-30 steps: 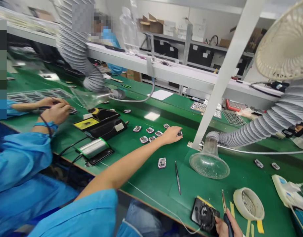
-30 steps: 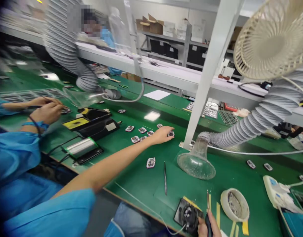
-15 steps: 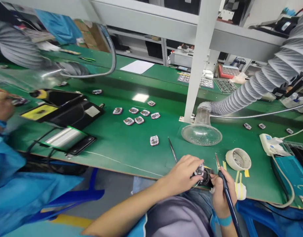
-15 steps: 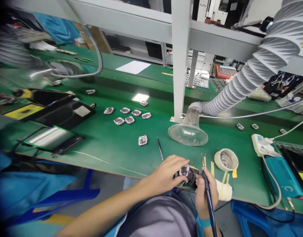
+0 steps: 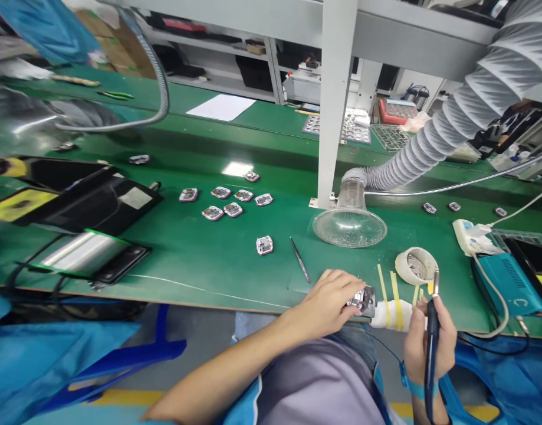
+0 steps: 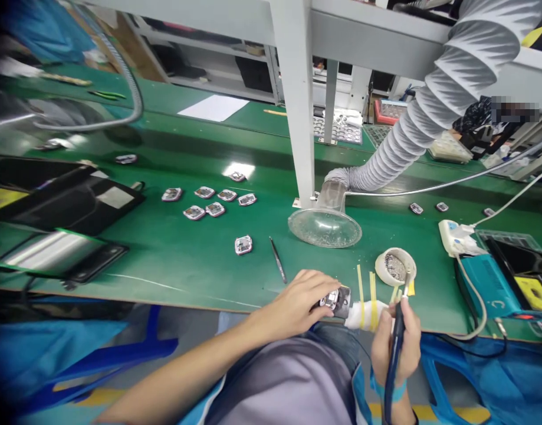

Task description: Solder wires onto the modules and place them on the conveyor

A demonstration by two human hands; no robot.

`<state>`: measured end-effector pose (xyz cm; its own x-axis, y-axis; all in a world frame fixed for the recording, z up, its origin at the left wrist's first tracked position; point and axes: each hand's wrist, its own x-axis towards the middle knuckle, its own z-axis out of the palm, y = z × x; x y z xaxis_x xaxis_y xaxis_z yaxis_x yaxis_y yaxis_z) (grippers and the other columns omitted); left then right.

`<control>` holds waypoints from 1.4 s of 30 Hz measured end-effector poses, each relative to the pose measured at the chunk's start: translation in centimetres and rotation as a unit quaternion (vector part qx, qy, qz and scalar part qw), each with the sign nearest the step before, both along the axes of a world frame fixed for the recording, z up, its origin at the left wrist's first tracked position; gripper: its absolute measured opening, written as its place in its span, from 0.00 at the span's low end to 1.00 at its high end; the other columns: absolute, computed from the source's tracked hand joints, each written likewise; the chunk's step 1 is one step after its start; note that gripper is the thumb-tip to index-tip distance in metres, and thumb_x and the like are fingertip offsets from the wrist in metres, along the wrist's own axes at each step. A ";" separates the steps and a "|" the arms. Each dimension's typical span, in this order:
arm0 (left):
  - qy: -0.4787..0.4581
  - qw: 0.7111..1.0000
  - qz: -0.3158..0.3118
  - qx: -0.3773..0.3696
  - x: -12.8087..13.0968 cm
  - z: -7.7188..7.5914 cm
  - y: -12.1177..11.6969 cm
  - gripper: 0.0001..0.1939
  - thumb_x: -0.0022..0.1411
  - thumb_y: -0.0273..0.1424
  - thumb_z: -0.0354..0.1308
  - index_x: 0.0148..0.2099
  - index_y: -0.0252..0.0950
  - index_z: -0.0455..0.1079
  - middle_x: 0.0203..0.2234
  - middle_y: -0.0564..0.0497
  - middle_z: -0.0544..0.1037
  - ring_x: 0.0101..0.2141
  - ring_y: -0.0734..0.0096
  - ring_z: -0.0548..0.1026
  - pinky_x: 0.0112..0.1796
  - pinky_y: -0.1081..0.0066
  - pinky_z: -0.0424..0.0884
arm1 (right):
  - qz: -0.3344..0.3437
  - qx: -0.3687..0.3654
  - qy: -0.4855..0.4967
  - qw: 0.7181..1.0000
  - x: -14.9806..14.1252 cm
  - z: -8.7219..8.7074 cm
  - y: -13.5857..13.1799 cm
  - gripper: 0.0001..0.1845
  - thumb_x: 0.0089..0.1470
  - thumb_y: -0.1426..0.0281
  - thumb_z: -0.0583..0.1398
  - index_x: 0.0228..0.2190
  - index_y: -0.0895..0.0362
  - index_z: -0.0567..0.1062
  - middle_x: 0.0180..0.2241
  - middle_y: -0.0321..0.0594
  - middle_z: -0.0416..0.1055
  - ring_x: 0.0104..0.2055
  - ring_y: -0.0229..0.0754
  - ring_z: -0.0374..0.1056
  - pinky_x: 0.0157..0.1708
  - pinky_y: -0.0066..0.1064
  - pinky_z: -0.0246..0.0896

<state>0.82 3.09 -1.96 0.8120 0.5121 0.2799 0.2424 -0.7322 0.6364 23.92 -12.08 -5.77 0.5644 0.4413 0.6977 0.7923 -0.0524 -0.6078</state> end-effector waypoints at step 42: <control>-0.186 0.970 0.117 0.105 -3.3 -1.8 -2.0 0.19 0.74 0.17 0.59 0.60 0.40 0.78 0.40 0.50 0.84 0.38 0.64 0.80 0.51 0.56 0.80 | 0.300 0.034 0.109 0.947 -4.5 0.9 2.7 0.12 0.76 0.59 0.63 0.49 0.54 0.81 0.36 0.41 0.76 0.41 0.55 0.82 0.37 0.54 0.87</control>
<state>-2.48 1.13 -3.75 0.5030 0.5708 0.6490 0.2001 -0.8074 0.5550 19.43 -9.35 -4.87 0.3612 0.6859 0.6317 0.5220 0.4125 -0.7465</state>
